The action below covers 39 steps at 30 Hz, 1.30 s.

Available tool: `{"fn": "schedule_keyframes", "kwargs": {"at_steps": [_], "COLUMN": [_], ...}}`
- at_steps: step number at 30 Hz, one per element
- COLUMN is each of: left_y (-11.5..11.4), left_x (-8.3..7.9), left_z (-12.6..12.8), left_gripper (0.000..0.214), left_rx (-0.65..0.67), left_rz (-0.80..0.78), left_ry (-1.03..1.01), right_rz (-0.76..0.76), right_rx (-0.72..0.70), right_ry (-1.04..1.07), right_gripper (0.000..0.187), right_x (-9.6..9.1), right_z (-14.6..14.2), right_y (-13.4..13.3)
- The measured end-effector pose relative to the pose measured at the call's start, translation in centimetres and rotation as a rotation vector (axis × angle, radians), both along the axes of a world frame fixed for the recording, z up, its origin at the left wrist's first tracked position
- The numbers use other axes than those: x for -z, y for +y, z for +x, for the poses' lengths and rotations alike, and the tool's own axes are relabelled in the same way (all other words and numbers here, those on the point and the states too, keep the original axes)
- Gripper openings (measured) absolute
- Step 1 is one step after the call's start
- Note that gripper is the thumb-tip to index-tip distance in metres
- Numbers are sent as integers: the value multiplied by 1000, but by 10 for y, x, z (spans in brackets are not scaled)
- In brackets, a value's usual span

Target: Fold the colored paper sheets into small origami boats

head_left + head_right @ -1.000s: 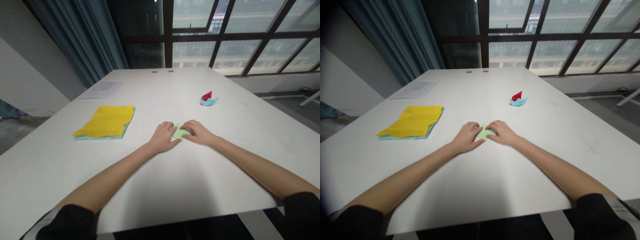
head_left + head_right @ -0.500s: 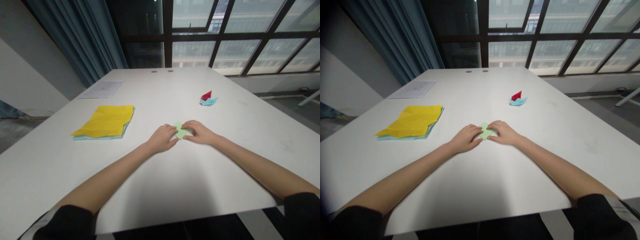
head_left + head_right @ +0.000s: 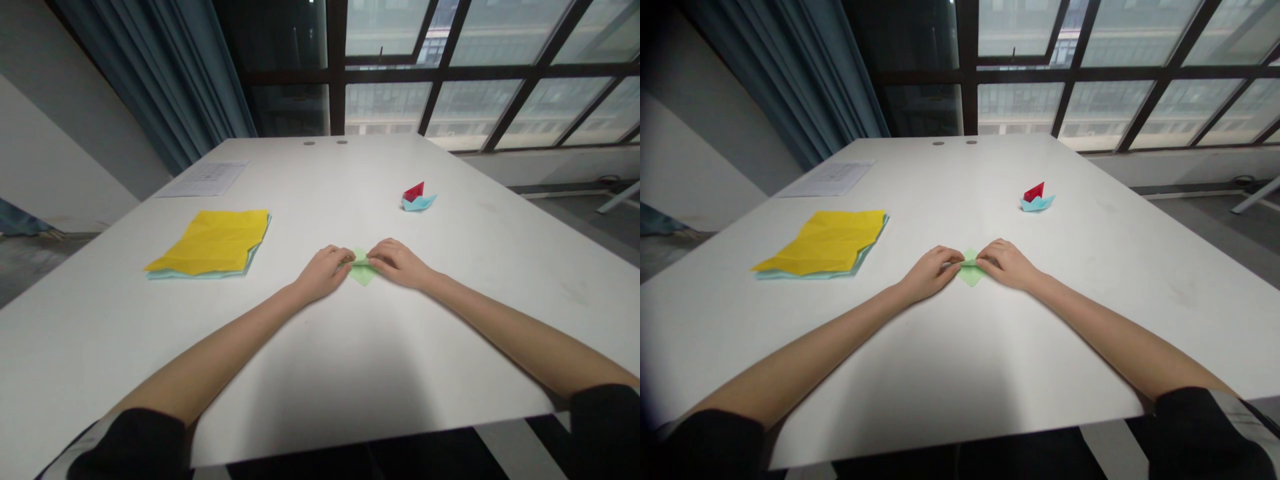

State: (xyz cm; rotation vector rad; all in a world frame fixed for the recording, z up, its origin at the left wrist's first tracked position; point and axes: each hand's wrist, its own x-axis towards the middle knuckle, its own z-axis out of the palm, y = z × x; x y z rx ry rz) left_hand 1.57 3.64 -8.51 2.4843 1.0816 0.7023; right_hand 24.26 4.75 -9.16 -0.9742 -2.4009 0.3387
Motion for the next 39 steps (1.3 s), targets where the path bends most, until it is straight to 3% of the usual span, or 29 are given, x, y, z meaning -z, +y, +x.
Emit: {"fn": "schedule_keyframes", "kwargs": {"at_steps": [8,12,21,30,39], "left_y": [-1,0,3,3,2], "left_x": [0,2,7,1,-7], "left_z": [3,3,4,4,-13], "left_gripper": [31,30,23,23,18], "left_rx": [-24,-2,35,42,-16], "left_rz": [-79,10,231,276,356], "left_ry": [-48,-74,133,288,433], "right_rz": [-68,-122,93,92,64], "right_rx": [183,230,104,97,62], "right_ry": [74,109,-27,-115,-145], "right_gripper": [21,26,22,24,27], "right_x": [-1,0,4,1,6], "right_z": [-8,-11,-8,-7,11], "right_y": [-2,-3,1,2,11]}}
